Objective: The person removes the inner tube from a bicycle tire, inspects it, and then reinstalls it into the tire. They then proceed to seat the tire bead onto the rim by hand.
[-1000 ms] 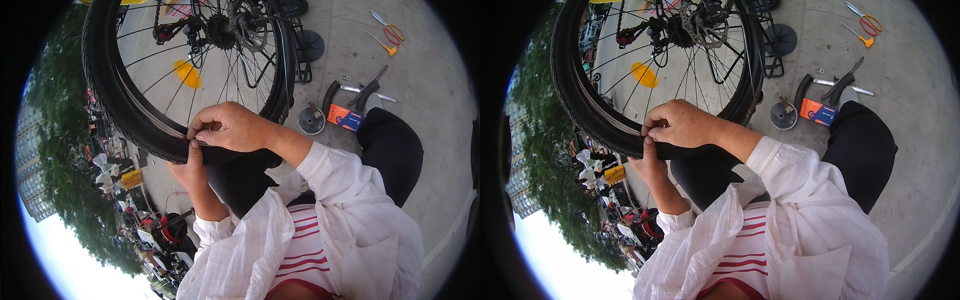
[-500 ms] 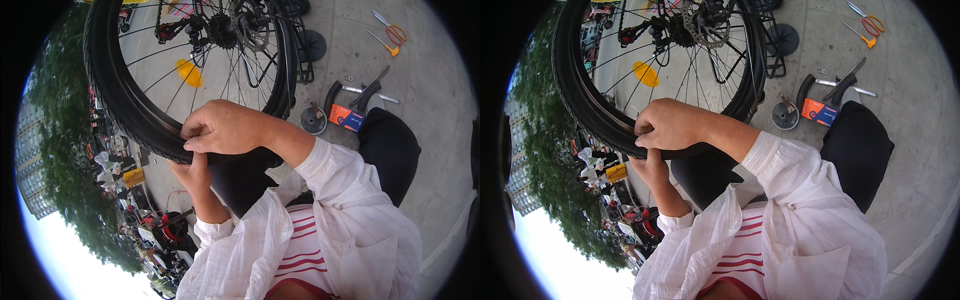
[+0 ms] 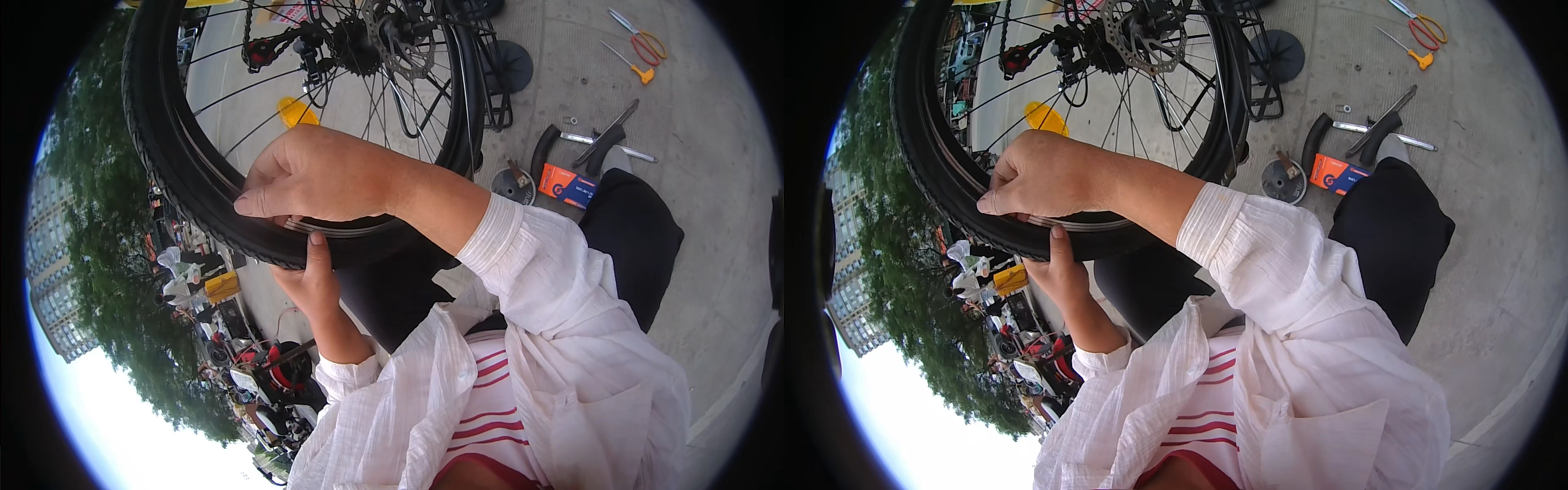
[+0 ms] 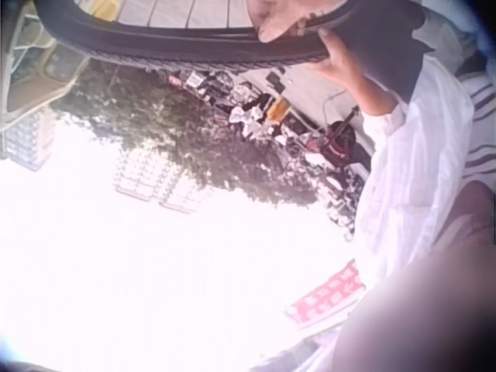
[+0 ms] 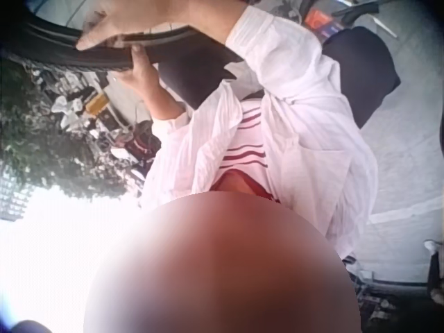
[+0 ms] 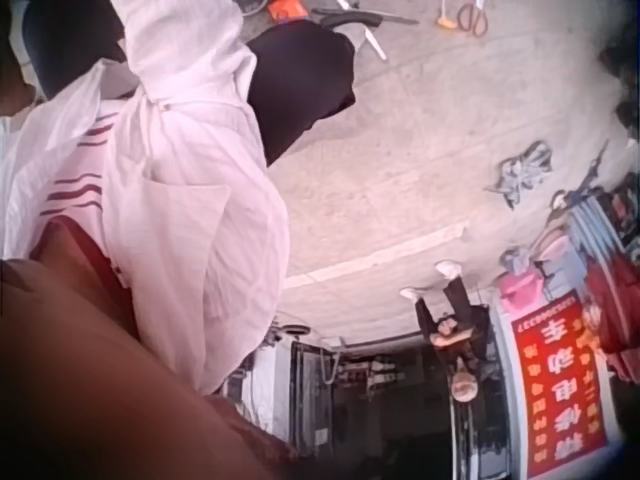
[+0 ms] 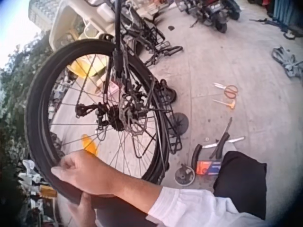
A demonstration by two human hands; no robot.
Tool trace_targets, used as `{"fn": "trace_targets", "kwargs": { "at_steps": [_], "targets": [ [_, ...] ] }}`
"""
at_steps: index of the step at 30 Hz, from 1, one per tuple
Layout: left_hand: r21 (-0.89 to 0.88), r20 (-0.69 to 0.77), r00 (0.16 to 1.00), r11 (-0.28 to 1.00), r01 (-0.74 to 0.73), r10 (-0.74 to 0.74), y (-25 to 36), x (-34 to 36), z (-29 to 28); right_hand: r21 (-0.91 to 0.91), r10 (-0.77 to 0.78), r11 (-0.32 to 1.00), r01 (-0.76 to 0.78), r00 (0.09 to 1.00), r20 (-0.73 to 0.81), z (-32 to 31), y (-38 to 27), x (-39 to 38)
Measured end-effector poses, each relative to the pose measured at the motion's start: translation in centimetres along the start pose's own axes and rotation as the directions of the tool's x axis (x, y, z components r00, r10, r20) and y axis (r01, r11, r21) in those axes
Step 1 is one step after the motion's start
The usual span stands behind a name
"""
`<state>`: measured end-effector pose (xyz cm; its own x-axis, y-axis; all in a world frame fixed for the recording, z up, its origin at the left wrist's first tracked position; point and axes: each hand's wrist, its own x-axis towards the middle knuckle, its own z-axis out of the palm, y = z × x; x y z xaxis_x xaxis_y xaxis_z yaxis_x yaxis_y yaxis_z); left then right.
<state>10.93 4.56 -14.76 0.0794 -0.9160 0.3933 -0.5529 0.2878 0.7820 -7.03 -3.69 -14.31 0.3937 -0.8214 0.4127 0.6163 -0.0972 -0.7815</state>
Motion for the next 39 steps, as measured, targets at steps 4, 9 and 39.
{"fn": "trace_targets", "kwargs": {
  "at_steps": [4,9,39],
  "targets": [
    [-0.028,-0.017,0.999,0.999,0.037,-0.038,0.0,0.4,-0.2,0.129,-0.148,0.981,0.148,0.989,-0.015,1.2,1.2,0.5],
    [0.008,-0.035,0.999,1.000,0.026,-0.026,-0.3,0.1,-0.1,-0.038,-0.028,0.999,0.024,0.992,-0.125,0.3,-2.0,0.7],
    [-0.405,0.199,0.973,0.895,0.187,-0.113,-1.3,0.8,-0.2,-0.535,0.355,0.823,-0.188,0.906,0.229,-5.8,8.5,-5.9]
  ]
}}
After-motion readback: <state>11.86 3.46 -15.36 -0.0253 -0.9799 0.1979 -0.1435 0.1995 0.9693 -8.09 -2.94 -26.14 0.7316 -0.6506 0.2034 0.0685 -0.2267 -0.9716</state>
